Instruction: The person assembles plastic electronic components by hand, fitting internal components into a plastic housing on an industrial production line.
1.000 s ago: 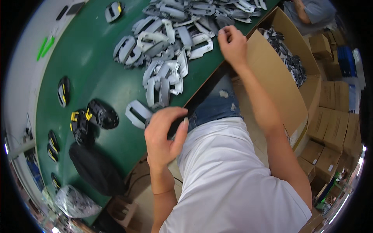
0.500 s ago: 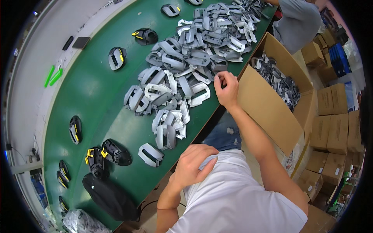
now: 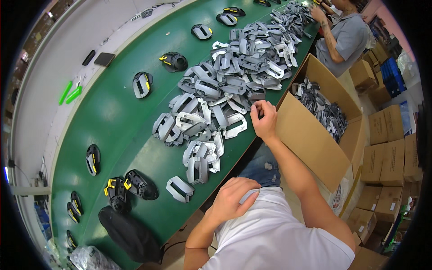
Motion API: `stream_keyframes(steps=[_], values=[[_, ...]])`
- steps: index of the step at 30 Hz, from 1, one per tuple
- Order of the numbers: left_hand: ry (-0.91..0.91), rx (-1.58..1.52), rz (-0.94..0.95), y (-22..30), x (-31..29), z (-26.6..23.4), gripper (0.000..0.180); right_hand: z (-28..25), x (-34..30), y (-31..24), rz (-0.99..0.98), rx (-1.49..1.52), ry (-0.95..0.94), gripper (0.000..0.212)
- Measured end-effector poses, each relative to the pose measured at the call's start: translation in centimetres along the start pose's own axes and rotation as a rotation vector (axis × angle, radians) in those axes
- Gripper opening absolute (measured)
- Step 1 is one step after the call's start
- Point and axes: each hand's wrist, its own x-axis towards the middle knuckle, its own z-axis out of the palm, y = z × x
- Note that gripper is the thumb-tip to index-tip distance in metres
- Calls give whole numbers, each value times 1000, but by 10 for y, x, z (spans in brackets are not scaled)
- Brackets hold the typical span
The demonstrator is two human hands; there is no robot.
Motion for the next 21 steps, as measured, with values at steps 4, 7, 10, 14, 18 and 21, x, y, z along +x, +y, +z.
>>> stream_keyframes(steps=[4,7,10,14,18,21], values=[[-1,-1,-12,0,-1,0,14,0,-2,-3,7,-4,-7,8],[-25,-15,-11,-2,0,3,14,-4,-4,0,19,-15,-7,8],[-47,-12,1,-2,3,5,13,-6,-4,3,28,-28,8,7],[-68,-14,-1,0,3,5,13,2,0,0,14,-1,25,6],[-47,12,-39,-2,4,8,13,1,0,1,28,28,-5,7],[-72,1,-39,-3,7,9,13,-2,2,3,32,28,8,8]])
